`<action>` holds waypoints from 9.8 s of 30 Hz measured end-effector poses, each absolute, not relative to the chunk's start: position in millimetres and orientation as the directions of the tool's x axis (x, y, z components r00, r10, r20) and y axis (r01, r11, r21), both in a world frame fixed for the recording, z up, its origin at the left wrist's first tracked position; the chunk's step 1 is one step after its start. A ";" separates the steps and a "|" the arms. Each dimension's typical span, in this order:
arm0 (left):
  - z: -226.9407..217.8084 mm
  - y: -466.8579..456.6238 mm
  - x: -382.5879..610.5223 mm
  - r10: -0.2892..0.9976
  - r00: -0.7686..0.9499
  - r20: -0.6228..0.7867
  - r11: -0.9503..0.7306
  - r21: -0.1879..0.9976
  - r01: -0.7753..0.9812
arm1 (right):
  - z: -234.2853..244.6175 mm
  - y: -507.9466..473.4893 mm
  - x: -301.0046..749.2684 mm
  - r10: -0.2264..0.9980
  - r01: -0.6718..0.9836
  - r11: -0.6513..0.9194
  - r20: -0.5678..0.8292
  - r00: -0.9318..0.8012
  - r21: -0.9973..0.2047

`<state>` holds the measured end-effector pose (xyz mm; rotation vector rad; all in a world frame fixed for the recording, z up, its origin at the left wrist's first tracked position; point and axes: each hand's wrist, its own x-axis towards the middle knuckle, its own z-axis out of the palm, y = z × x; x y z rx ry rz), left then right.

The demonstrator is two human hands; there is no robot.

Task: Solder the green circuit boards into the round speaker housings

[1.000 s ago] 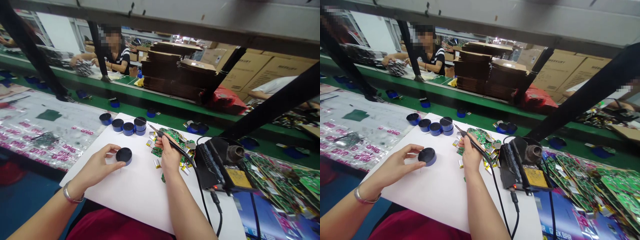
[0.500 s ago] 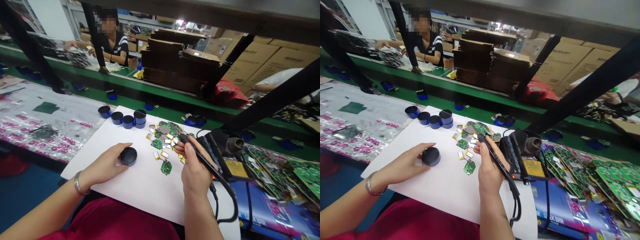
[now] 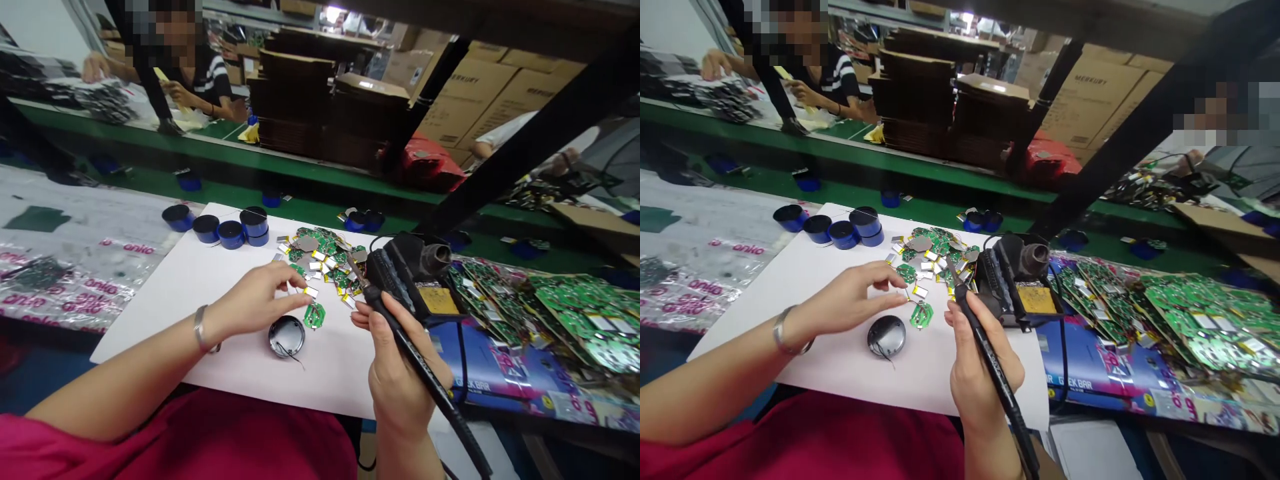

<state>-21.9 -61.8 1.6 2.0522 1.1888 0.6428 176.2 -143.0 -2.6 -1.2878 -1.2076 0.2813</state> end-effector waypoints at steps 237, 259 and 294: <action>-45.4 -152.5 -17.1 0.977 0.162 0.136 -0.203 0.818 0.538 | -3.1 -165.3 182.0 0.820 0.526 0.435 0.563 0.104 -0.731; -41.3 -151.4 -13.0 0.982 0.143 0.127 -0.184 0.831 0.525 | 10.7 -160.5 183.7 0.861 0.585 0.493 0.460 -0.218 -0.645; -34.9 -146.6 -20.5 0.967 0.219 0.131 -0.228 0.828 0.512 | -54.5 -148.3 172.6 0.571 0.554 0.773 0.720 -0.395 -0.309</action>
